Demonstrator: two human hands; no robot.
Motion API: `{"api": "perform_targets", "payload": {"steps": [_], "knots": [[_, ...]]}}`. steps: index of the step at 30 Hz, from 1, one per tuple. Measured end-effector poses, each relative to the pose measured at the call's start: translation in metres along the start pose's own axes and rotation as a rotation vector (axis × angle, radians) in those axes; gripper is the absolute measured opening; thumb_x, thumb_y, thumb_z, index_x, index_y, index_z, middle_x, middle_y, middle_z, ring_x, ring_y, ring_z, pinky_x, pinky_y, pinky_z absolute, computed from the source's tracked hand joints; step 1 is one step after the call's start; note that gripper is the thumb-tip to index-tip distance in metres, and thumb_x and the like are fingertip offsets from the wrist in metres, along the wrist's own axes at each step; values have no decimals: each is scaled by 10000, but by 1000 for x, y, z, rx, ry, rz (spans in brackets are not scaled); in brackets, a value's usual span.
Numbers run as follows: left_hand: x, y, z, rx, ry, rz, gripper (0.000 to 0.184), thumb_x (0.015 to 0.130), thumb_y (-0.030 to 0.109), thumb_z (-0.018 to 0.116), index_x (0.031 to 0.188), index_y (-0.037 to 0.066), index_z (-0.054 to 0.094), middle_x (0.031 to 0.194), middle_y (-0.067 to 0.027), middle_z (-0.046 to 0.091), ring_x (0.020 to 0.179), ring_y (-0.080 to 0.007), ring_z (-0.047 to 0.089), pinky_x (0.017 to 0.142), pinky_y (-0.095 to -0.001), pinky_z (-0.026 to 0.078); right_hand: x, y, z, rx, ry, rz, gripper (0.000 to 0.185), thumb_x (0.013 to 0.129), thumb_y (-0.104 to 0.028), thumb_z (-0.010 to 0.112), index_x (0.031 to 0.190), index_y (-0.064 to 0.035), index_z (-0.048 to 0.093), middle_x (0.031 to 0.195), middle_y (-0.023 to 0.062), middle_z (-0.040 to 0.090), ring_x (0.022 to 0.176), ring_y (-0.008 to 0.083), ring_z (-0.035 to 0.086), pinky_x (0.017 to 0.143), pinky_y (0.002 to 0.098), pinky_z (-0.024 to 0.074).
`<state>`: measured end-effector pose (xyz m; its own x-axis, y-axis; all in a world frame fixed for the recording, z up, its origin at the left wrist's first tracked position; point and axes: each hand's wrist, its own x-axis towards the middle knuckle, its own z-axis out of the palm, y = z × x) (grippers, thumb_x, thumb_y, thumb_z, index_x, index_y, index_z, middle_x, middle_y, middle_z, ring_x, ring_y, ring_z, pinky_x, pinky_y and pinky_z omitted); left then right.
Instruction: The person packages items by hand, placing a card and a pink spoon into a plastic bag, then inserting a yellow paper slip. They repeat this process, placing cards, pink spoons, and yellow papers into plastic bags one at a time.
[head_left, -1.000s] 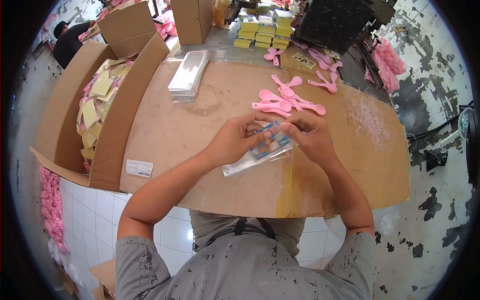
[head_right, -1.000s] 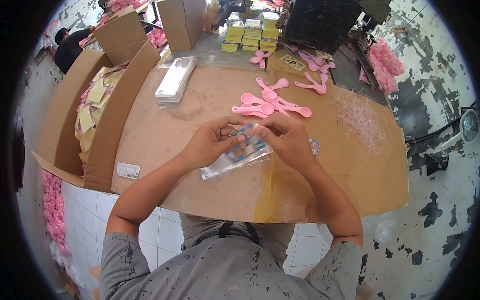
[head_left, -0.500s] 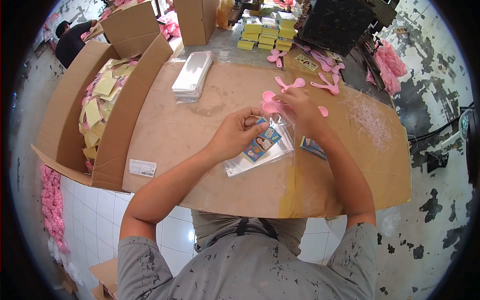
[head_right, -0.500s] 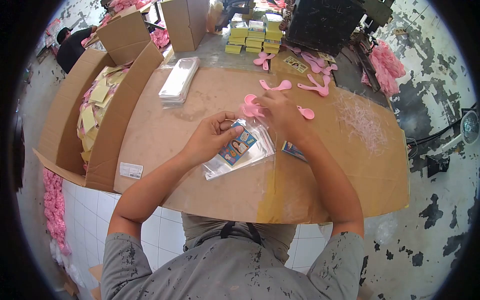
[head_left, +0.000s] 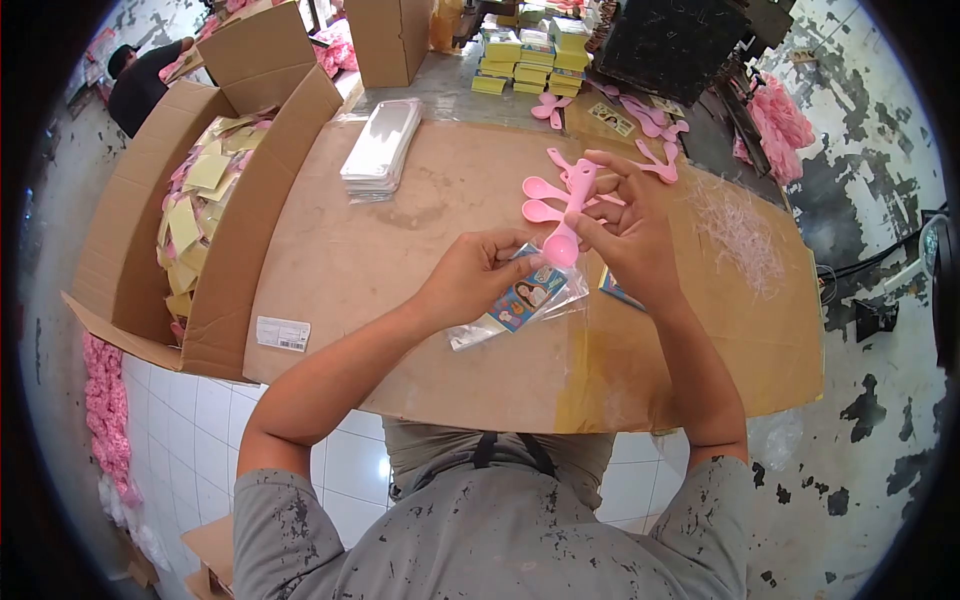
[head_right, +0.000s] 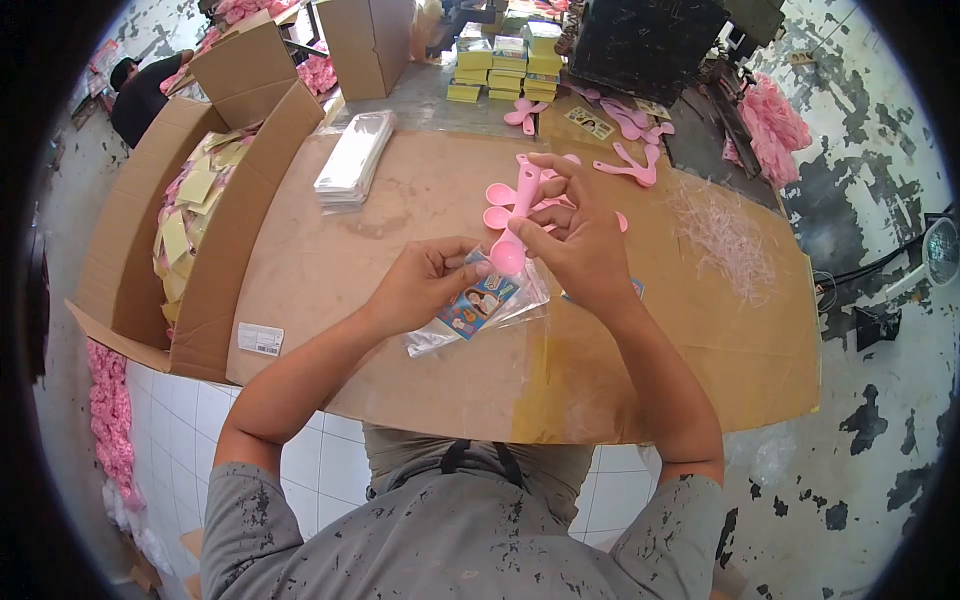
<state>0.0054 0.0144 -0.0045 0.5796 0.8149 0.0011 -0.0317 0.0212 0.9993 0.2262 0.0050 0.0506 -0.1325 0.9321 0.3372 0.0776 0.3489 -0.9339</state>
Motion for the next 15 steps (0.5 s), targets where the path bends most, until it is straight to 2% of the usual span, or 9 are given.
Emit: {"api": "perform_targets", "payload": {"steps": [6, 12, 15], "knots": [[-4, 12, -1, 11, -11, -10, 331, 1063, 187, 658, 1323, -19, 666, 995, -34, 769, 810, -26, 661, 667, -215, 541, 4, -9, -7, 7, -74, 34, 610, 908, 33, 743, 1462, -46, 499, 1100, 80, 592, 867, 106, 695, 670, 234, 583], [-5, 10, 2, -59, -38, 25, 341, 1074, 164, 634, 1370, -5, 651, 1064, -39, 766, 876, -34, 663, 733, -226, 550, -2, -8, 7, 48, 74, -29, 534, 922, 38, 737, 1403, -1, 509, 1103, 89, 601, 887, 127, 708, 699, 237, 588], [-3, 10, 1, -111, -41, -13, 335, 1082, 177, 622, 1363, -2, 656, 1072, -36, 764, 907, -41, 666, 771, -235, 553, -9, -2, 7, 44, 53, -100, 464, 978, 1, 688, 1401, -13, 499, 1152, 106, 613, 975, 140, 707, 810, 267, 594]]}}
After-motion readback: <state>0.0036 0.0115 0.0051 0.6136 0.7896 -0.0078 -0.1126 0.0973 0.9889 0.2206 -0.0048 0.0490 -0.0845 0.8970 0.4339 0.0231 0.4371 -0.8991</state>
